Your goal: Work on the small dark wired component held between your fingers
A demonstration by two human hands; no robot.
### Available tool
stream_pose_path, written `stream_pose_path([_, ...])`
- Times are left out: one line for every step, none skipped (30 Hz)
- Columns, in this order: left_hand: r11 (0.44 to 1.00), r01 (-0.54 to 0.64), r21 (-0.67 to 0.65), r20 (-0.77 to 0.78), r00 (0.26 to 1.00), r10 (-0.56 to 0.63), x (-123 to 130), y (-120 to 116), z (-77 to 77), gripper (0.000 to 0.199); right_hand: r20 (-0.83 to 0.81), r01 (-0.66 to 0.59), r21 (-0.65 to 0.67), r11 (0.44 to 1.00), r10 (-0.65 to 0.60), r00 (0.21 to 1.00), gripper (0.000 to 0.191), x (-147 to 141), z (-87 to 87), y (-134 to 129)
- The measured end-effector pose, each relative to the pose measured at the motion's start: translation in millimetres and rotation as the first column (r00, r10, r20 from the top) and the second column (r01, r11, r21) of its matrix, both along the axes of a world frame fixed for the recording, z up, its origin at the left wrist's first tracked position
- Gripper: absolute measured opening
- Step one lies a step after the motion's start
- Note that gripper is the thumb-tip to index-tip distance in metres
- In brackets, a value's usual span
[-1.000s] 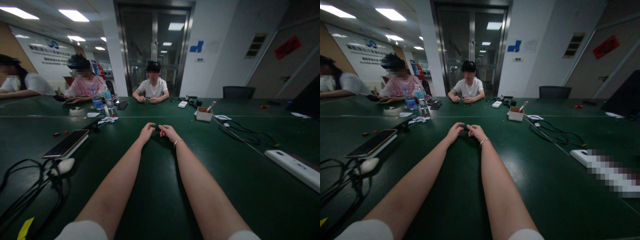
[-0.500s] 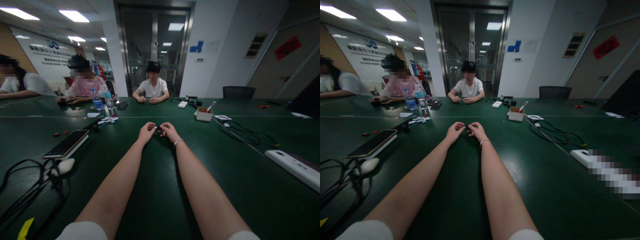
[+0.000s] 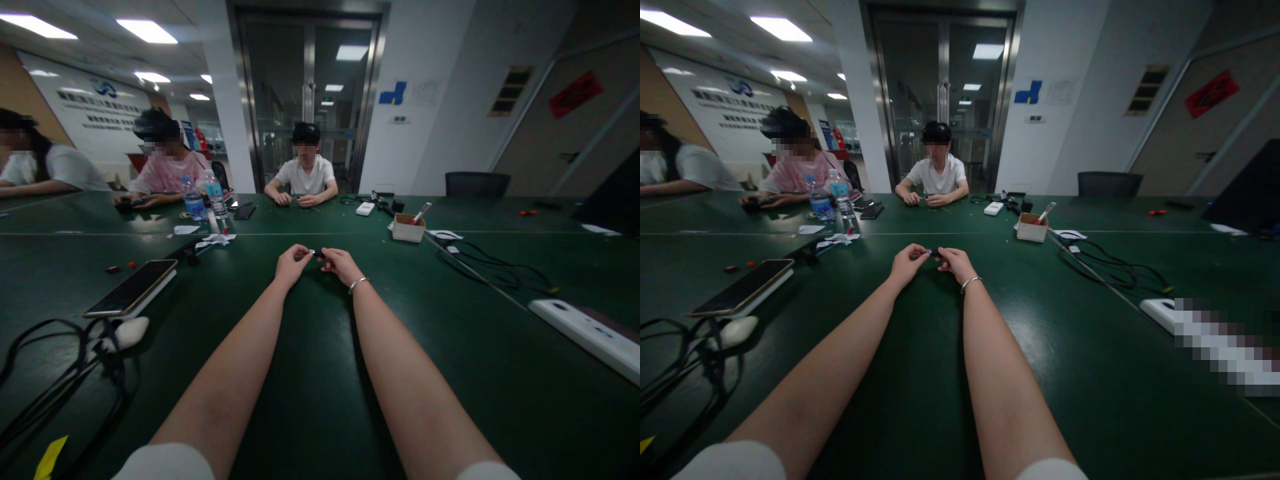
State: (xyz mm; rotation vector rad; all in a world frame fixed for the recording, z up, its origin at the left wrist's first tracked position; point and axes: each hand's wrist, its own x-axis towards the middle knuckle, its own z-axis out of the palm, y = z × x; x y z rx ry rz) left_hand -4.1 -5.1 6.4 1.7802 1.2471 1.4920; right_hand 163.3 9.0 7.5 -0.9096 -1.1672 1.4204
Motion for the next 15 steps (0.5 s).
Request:
stream_pose_path([1.0,0.009,-0.006,0.008,1.0,-0.009,-0.4,-0.2,0.5,0.016,-0.008,-0.003,-0.003,1.0,0.003,1.0,0.012,0.4,0.1,-0.1])
stream_pose_path([1.0,0.026,-0.014,0.027,0.999,-0.026,-0.7,0.3,0.6,0.017,-0.016,-0.009,-0.004,1.0,0.009,1.0,0.012,0.8,0.1,-0.4])
stream_pose_path([0.998,0.051,-0.025,0.059,0.997,-0.05,-0.9,1.2,0.3,0.018,-0.026,-0.014,-0.004,1.0,0.014,1.0,0.011,1.2,0.1,-0.7])
stream_pose_path([0.996,0.083,-0.039,0.101,0.992,-0.079,-1.1,2.6,-0.1,0.019,-0.038,-0.017,-0.004,1.0,0.016,0.999,0.011,1.5,0.2,-1.1])
stream_pose_path([0.991,0.121,-0.059,0.146,0.983,-0.111,-1.2,4.0,-0.6,0.021,-0.051,-0.018,-0.003,1.0,0.018,0.999,0.011,1.8,0.3,-1.6])
stream_pose_path([0.985,0.155,-0.079,0.188,0.973,-0.138,-1.3,5.4,-1.1,0.023,-0.065,-0.018,-0.003,1.0,0.018,0.998,0.01,2.1,0.5,-2.0])
stream_pose_path([0.978,0.182,-0.101,0.218,0.963,-0.157,-1.4,6.4,-1.3,0.025,-0.077,-0.015,-0.006,1.0,0.014,0.997,0.01,2.3,0.7,-2.4])
stream_pose_path([0.972,0.202,-0.118,0.237,0.957,-0.17,-1.6,6.9,-1.2,0.027,-0.087,-0.01,-0.01,1.0,0.009,0.996,0.01,2.5,1.0,-2.7])
stream_pose_path([0.968,0.215,-0.129,0.245,0.953,-0.178,-1.8,6.8,-0.8,0.028,-0.095,-0.007,-0.015,1.0,0.005,0.995,0.01,2.6,1.2,-2.9])
stream_pose_path([0.965,0.223,-0.136,0.246,0.952,-0.185,-2.0,6.2,-0.1,0.028,-0.102,-0.007,-0.02,1.0,0.005,0.995,0.01,2.8,1.3,-3.0])
stream_pose_path([0.964,0.226,-0.14,0.243,0.952,-0.188,-2.2,5.1,0.8,0.029,-0.105,-0.008,-0.022,1.0,0.005,0.994,0.011,3.0,1.4,-3.0])
stream_pose_path([0.963,0.228,-0.145,0.237,0.953,-0.19,-2.4,3.8,1.9,0.029,-0.108,-0.01,-0.022,1.0,0.007,0.994,0.011,3.2,1.5,-3.0])
stream_pose_path([0.961,0.229,-0.152,0.233,0.954,-0.191,-2.5,2.3,2.9,0.029,-0.108,-0.014,-0.02,1.0,0.012,0.994,0.011,3.4,1.5,-3.1])
stream_pose_path([0.96,0.229,-0.158,0.23,0.954,-0.189,-2.6,1.0,3.8,0.029,-0.106,-0.019,-0.017,1.0,0.017,0.994,0.011,3.6,1.5,-3.1])
stream_pose_path([0.96,0.227,-0.166,0.228,0.955,-0.187,-2.6,-0.1,4.5,0.028,-0.1,-0.023,-0.016,1.0,0.021,0.995,0.012,3.8,1.5,-3.3])
